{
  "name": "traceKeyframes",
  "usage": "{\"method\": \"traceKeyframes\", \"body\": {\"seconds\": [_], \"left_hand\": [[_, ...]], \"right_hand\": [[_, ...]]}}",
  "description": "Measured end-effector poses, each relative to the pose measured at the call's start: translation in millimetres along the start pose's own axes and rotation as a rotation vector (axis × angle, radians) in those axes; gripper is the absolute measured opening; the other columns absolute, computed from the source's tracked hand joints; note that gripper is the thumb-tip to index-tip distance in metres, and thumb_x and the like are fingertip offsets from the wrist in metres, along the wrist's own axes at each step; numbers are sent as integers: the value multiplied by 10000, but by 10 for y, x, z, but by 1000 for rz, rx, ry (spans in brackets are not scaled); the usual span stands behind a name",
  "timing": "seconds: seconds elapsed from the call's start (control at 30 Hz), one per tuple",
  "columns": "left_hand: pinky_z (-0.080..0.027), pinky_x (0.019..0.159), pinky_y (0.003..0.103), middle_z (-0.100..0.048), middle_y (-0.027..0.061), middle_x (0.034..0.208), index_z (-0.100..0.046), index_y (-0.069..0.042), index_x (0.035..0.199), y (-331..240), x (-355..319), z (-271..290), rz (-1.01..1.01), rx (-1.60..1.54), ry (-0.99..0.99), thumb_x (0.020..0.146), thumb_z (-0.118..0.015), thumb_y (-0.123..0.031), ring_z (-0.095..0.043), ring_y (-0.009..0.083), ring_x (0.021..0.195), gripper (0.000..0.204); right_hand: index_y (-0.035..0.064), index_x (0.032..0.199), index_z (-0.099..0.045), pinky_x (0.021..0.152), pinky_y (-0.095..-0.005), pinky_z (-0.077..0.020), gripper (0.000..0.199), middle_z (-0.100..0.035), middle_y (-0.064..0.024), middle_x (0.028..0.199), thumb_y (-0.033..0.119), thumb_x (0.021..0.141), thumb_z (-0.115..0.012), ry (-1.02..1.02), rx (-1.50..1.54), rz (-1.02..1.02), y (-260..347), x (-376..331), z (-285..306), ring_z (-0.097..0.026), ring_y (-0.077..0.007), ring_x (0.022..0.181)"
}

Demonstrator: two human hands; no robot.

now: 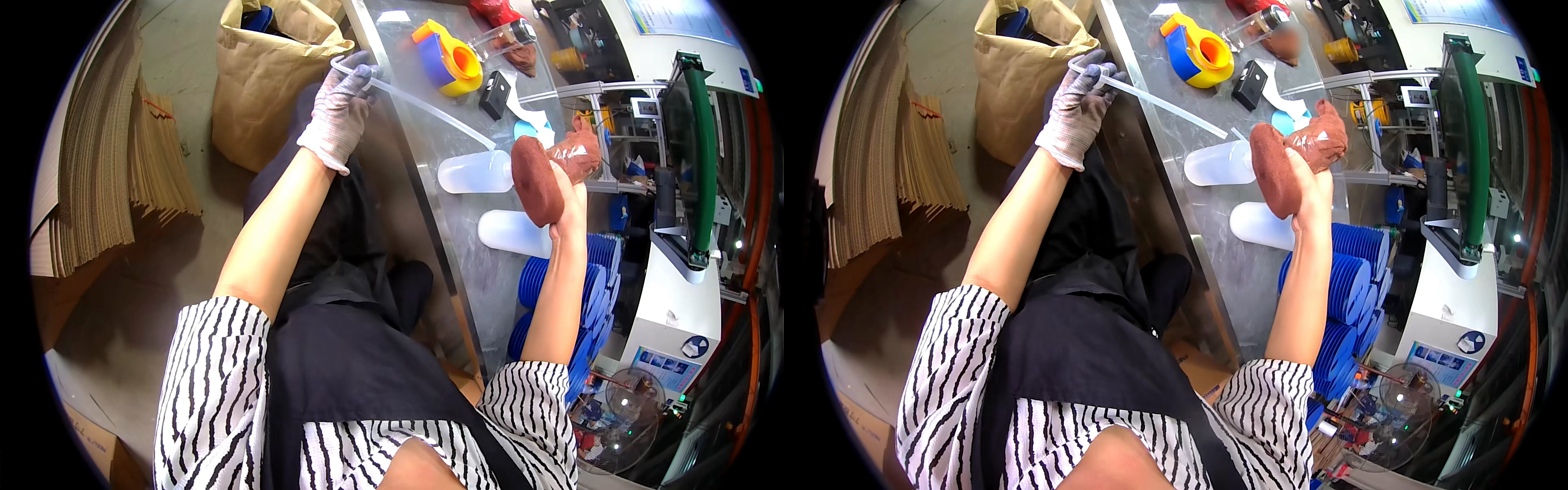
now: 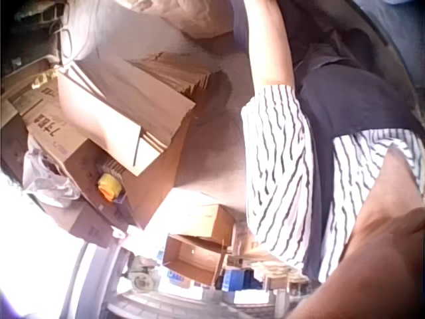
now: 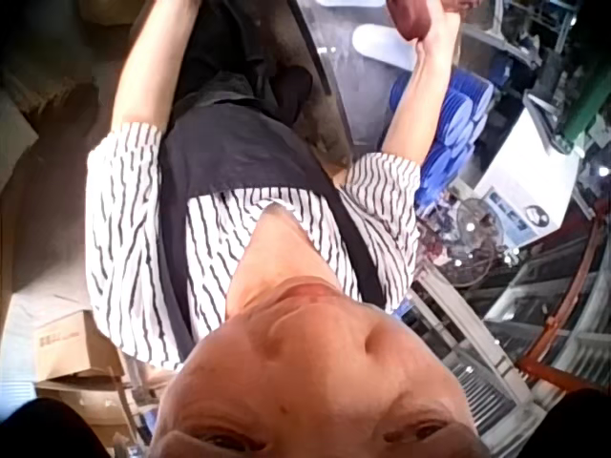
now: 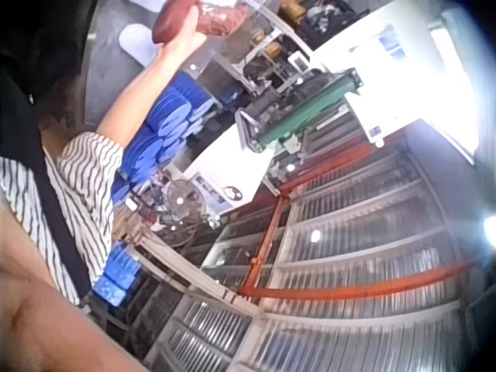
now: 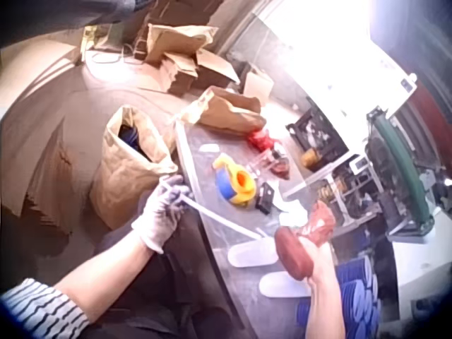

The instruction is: The person puts on a pair of gloves and uses a squeeze bottle to transfer liquid into a smaller plastic bottle via a tube. They then wipe the nozzle of the squeeze bottle with a cloth and place the filled bottle on the table.

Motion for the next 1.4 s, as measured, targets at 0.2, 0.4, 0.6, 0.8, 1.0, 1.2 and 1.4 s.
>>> {"method": "traceKeyframes", "body": {"seconds": [0.2,0.4,0.6,0.8,1.0,1.2,1.4], "left_hand": [[-445,1019,431,-634,100,1085,-526,-36,1299,-8,28,-27,-24,3,30,914,-669,-167,-614,291,1087,431],[-449,1026,422,-635,89,1069,-528,-35,1295,-4,43,-40,8,7,15,909,-674,-148,-619,262,1058,429],[-472,998,449,-646,79,1061,-540,-35,1279,-26,35,-187,-38,-65,40,903,-680,-157,-620,283,1061,419],[-490,980,413,-561,70,1083,-550,-33,1231,-87,-13,-630,-36,3,150,901,-682,-88,-583,208,1021,360],[-464,995,321,-632,97,1079,-506,19,1283,-159,-128,-1267,-109,312,258,895,-682,-83,-619,171,1021,438],[-462,936,282,-664,62,1023,-531,1,1292,-156,-256,-1871,-176,648,452,869,-722,-113,-625,151,976,478],[-485,883,261,-652,53,1033,-564,-33,1276,-54,-345,-2248,-205,836,594,855,-728,-75,-623,133,951,453]], "right_hand": [[-37,1229,-547,825,-313,-539,417,-651,-119,1129,204,908,-662,12,-37,55,24,13,-13,-661,-185,973],[-27,1290,-518,869,-334,-542,495,-642,-121,1175,222,894,-680,-88,136,-25,6,-89,128,-653,-210,1037],[68,1349,-502,1070,-390,-437,377,-560,-73,1347,266,1035,-432,-305,559,-48,-21,-367,234,-548,-249,1231],[130,1318,-548,1006,-483,-480,447,-576,-86,1341,424,988,-486,-60,1150,163,-144,-831,284,-557,-285,1224],[102,1297,-563,1045,-495,-450,489,-575,-108,1355,447,952,-531,165,1671,54,-613,-1262,349,-548,-317,1243],[120,1341,-534,1038,-525,-444,563,-558,-86,1383,509,934,-538,26,1760,165,-1370,-1707,741,-518,-342,1277],[171,1277,-586,1053,-373,-455,392,-602,-26,1320,416,975,-537,-410,1529,206,-1993,-2070,1145,-566,-214,1217]]}}
Point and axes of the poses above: each hand's wrist, its own x-axis towards the middle knuckle, its own z-axis out of the back of the hand, y = z × x, the point moved 5 cm from there along x, towards the middle knuckle
